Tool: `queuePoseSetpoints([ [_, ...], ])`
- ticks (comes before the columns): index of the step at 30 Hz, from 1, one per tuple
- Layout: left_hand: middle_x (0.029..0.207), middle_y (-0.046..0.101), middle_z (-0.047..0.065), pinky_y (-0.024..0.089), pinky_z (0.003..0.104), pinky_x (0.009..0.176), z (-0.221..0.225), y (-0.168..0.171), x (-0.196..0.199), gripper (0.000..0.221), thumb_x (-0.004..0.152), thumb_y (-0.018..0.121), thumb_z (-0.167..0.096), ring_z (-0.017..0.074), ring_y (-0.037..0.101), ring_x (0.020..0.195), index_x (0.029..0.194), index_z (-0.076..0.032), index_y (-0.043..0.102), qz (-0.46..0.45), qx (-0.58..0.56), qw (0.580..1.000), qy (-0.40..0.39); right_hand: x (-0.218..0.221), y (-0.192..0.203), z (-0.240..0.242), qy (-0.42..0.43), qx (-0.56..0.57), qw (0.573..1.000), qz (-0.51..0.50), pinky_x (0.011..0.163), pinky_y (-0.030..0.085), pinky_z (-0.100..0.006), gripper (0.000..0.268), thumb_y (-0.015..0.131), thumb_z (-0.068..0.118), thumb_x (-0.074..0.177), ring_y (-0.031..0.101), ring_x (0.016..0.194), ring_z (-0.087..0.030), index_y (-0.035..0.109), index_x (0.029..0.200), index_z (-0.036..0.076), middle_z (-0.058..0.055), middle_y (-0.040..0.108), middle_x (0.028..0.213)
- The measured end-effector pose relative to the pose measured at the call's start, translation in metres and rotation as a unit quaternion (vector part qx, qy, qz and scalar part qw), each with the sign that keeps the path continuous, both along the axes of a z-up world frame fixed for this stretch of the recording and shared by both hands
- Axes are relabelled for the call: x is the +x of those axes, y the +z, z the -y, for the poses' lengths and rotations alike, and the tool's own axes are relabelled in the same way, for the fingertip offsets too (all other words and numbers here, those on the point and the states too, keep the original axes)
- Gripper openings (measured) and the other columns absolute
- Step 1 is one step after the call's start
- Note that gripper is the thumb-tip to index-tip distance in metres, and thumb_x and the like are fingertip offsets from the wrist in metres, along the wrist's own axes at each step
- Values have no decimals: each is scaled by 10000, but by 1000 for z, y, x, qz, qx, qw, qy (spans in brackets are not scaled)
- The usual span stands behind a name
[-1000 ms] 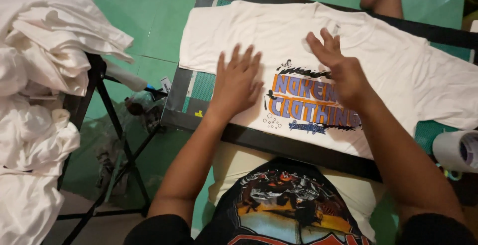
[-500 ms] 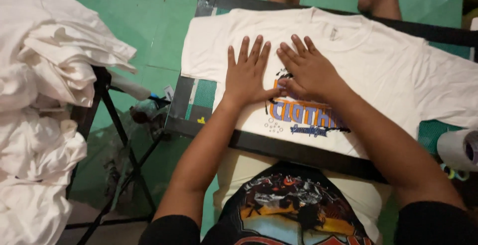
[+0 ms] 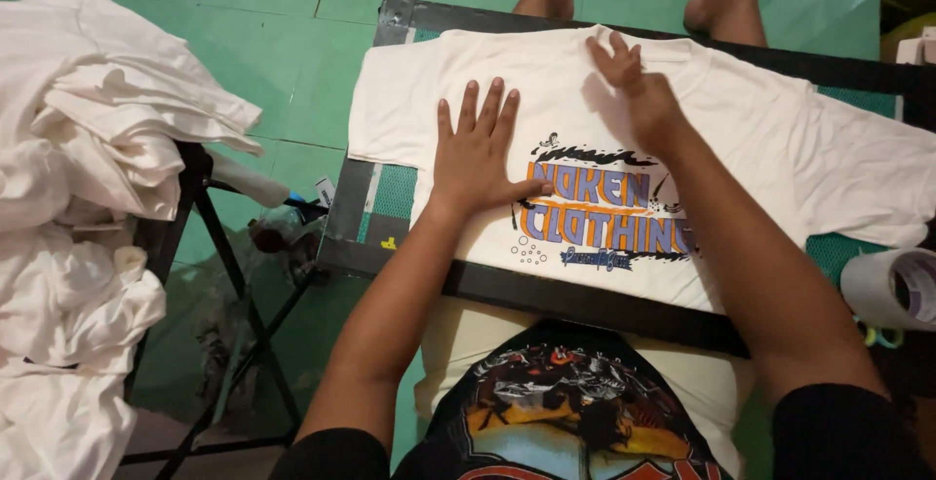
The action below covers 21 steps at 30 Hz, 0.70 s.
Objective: Smoothing a white t-shirt on a board and applying small pieces of adhesive tape to the design area.
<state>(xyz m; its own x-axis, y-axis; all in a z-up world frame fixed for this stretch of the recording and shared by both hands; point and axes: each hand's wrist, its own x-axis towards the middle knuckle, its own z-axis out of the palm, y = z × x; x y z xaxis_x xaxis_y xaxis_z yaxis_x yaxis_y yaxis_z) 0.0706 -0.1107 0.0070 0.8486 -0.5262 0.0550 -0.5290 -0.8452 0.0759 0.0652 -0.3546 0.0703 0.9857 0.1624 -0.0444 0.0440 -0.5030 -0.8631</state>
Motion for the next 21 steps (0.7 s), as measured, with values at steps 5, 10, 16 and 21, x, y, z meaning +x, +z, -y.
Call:
queuePoseSetpoints([
  [5, 1715, 62, 109, 12, 654, 1207, 1, 3, -2, 1334, 708, 299, -1032, 356, -30, 1565, 1640, -95, 110, 2, -8, 1000, 1, 21, -46, -7, 128, -367, 911, 136, 1220, 29, -605, 676, 251, 412, 1059, -24, 1534, -494, 208, 1641, 71, -202, 127, 1675],
  [10, 1726, 110, 131, -3, 631, 1232, 2, 32, -8, 1280, 751, 371, -987, 351, 23, 1586, 1651, -103, 156, -87, -1, 996, 16, 30, -84, -12, 175, -436, 845, 256, 1279, 68, -554, 939, 168, 734, 1047, 199, 1550, -458, 390, 1588, 0, -238, 416, 1610],
  [16, 1725, 119, 124, -7, 623, 1234, 1, 41, -11, 1263, 758, 368, -977, 336, 25, 1586, 1645, -98, 173, -90, -13, 996, 17, 39, -37, 10, 113, -149, 982, -21, 1221, 14, -656, 745, 255, 553, 1058, 54, 1518, -514, 312, 1614, 60, -336, 215, 1622],
  [21, 1724, 119, 120, -3, 626, 1235, 2, 41, -9, 1296, 735, 321, -1008, 334, 22, 1585, 1644, -96, 180, -94, -7, 995, 16, 68, -95, 68, 35, 378, 925, 12, 1276, 41, -550, 949, 153, 806, 949, 174, 1581, -277, 295, 1611, 141, -63, 332, 1670],
])
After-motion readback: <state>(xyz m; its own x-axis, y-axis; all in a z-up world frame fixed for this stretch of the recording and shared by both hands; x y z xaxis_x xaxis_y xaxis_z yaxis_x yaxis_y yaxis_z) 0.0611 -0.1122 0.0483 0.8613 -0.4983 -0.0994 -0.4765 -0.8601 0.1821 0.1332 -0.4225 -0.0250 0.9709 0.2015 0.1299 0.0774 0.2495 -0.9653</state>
